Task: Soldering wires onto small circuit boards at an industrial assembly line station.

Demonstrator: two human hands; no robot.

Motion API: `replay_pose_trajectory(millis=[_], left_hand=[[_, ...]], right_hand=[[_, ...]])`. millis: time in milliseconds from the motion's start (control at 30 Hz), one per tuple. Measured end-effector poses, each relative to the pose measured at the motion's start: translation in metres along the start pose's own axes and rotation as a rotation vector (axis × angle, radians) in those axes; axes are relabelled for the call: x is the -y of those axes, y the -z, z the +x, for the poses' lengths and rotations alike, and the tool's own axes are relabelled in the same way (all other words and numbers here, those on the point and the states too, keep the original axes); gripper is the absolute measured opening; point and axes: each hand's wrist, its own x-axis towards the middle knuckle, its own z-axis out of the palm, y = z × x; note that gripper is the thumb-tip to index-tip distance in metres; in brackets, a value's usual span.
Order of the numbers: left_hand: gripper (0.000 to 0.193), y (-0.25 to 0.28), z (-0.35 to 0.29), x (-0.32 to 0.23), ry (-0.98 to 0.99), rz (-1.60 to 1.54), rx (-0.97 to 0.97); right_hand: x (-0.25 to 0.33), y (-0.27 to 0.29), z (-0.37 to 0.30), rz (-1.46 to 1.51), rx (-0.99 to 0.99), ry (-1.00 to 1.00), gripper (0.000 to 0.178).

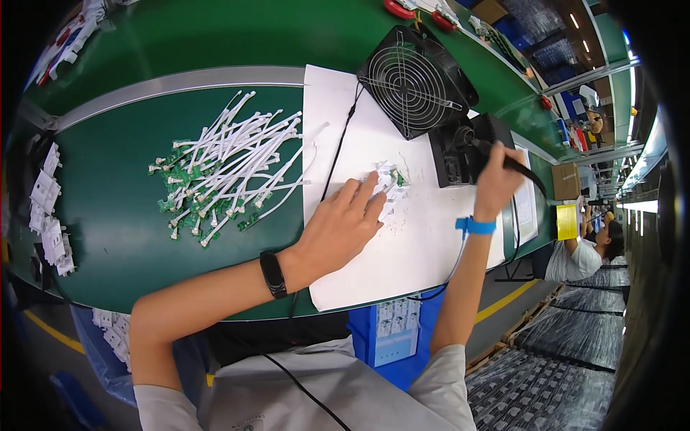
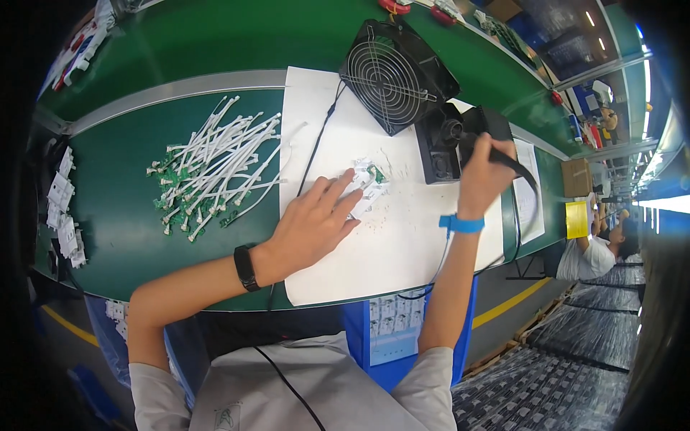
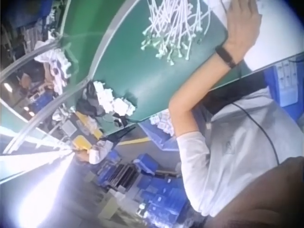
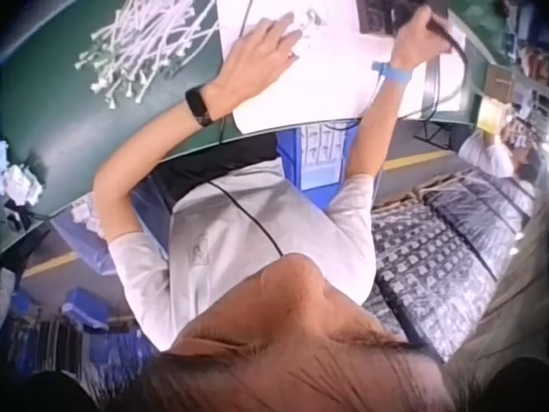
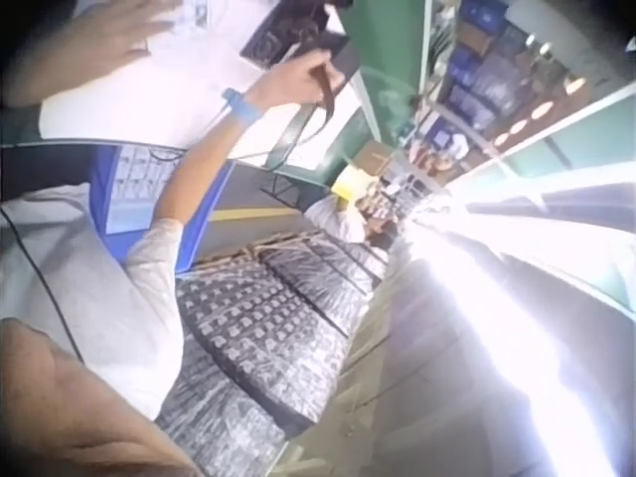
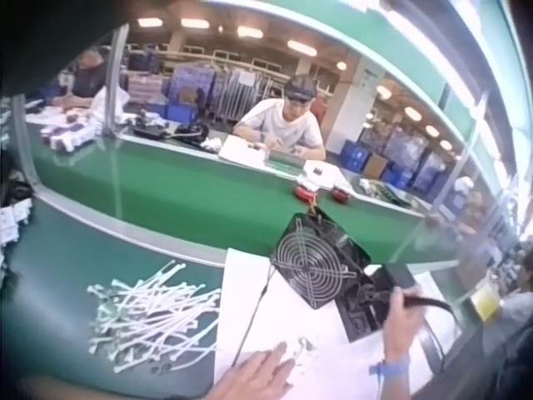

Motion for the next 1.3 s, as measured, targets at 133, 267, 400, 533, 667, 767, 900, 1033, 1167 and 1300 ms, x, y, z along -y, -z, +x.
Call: replay_pose_trajectory(millis=[133,267,400,533,667,767,900,1033,1167,1300], left_hand=[[0.047,0.002,0.001,-0.001,-0.011,-0.011,-0.003],[0.046,0.002,-0.002,0.001,-0.010,0.014,0.006],[0.047,-0.001,-0.003,0.001,-0.016,0.005,-0.002],[0.046,-0.002,-0.002,-0.003,-0.037,-0.015,-0.025],[0.043,-0.001,-0.002,-0.001,-0.033,0.007,0.035],[0.041,0.015,0.000,-0.004,-0.042,0.035,0.036],[0.041,0.068,0.015,-0.015,-0.015,0.021,-0.001],[0.066,0.129,0.027,0.032,0.192,-0.011,-0.196],[0.041,0.168,0.019,0.170,0.357,0.405,-0.231],[0.061,0.190,-0.013,0.290,0.573,0.923,-0.403]], right_hand=[[-0.010,-0.032,-0.008,0.085,-0.016,-0.035,0.023],[-0.011,-0.024,-0.011,0.042,0.062,-0.043,0.020],[-0.020,-0.023,-0.023,0.084,0.123,-0.069,0.014],[-0.017,-0.025,-0.020,0.195,0.019,-0.062,0.016],[0.001,-0.023,-0.022,0.361,0.091,-0.373,0.023],[0.021,-0.019,-0.025,0.373,0.129,-0.441,0.032],[0.025,0.010,-0.049,0.427,0.252,-0.602,0.033],[0.053,0.058,-0.096,0.300,0.510,-0.566,0.028],[0.069,0.063,-0.135,0.343,0.598,-0.577,0.022],[0.095,0.052,-0.151,0.415,0.637,-0.498,0.019]])
